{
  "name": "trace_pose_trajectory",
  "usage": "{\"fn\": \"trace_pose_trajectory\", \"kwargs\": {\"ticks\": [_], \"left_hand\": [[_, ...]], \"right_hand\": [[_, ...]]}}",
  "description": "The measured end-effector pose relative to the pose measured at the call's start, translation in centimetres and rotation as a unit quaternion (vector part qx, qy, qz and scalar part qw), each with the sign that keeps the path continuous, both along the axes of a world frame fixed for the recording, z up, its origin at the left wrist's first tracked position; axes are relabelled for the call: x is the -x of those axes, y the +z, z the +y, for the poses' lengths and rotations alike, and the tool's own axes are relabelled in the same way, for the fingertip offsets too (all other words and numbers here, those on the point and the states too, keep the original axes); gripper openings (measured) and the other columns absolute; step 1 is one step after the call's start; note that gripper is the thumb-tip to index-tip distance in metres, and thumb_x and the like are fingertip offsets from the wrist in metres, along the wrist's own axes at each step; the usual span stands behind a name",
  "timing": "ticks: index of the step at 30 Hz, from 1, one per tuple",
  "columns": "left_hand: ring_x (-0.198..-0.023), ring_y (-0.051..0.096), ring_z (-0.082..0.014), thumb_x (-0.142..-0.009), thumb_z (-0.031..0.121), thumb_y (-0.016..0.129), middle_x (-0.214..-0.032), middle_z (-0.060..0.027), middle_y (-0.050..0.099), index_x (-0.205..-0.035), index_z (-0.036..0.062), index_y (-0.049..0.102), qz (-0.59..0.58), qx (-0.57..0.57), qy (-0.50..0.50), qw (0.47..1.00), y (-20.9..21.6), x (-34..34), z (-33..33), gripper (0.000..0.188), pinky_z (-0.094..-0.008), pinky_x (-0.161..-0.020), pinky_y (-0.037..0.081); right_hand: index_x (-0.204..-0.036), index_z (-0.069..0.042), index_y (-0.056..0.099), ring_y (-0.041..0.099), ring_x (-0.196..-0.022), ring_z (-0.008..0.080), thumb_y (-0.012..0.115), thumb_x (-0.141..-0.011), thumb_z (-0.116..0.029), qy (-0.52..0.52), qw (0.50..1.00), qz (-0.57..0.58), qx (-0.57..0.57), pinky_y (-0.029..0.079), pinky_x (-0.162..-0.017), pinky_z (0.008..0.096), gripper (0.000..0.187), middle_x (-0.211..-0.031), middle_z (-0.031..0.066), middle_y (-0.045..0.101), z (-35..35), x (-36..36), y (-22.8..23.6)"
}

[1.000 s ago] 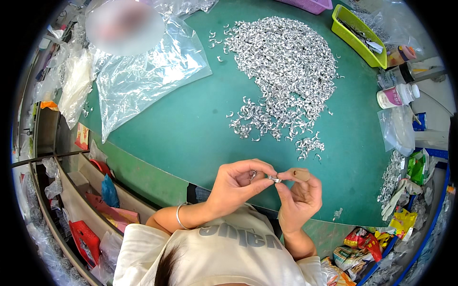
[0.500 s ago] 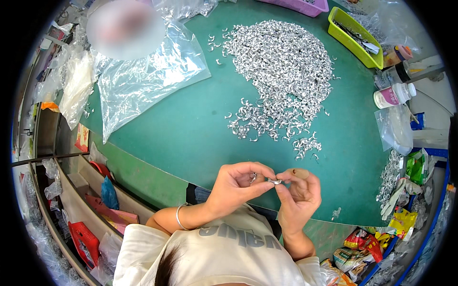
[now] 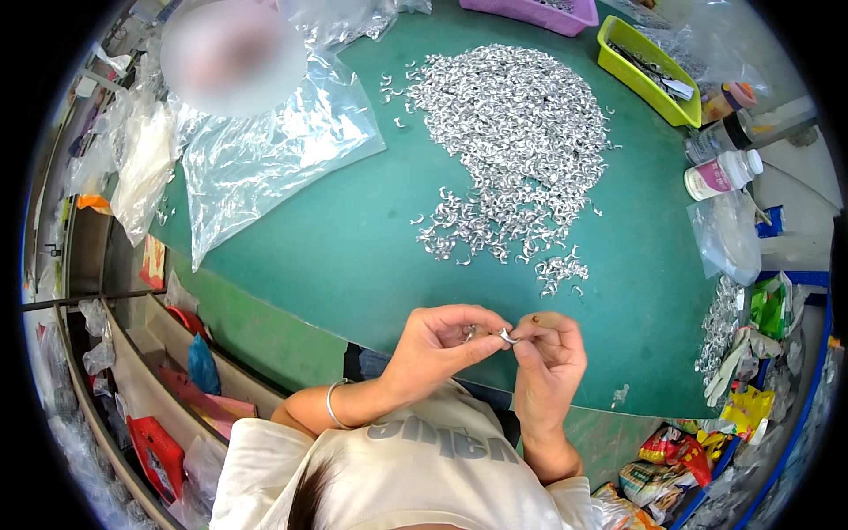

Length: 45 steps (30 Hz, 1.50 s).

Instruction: The person empties a bag of small metal rings onto a green surface, sorts through them by hand, and joins small metal pieces together. They also retrieve a tray from a shelf.

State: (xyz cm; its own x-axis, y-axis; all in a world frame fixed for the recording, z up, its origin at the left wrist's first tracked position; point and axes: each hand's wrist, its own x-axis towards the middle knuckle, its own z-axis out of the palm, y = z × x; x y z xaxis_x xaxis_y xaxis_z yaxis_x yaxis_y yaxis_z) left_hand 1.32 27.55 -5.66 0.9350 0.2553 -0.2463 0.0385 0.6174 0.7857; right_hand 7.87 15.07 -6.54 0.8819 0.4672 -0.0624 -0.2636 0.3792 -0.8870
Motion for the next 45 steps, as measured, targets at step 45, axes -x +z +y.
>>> {"fn": "trace_pose_trajectory", "kwargs": {"ticks": [45], "left_hand": [[-0.053, 0.028, -0.0004, -0.073, -0.006, 0.063, -0.086, -0.0029, 0.059, -0.084, -0.0012, 0.063, 0.073, -0.153, -0.102, 0.98, -1.2, -4.2, -1.8, 0.012, -0.0175, -0.046, 0.024]], "right_hand": [[-0.104, 0.005, 0.046, 0.053, -0.076, 0.0128, 0.059, -0.073, 0.014, -0.02, 0.99, -0.096, 0.1, 0.043, -0.069, 0.0247, 0.036, -0.089, 0.0133, 0.061, -4.2, -2.9, -0.5]]}}
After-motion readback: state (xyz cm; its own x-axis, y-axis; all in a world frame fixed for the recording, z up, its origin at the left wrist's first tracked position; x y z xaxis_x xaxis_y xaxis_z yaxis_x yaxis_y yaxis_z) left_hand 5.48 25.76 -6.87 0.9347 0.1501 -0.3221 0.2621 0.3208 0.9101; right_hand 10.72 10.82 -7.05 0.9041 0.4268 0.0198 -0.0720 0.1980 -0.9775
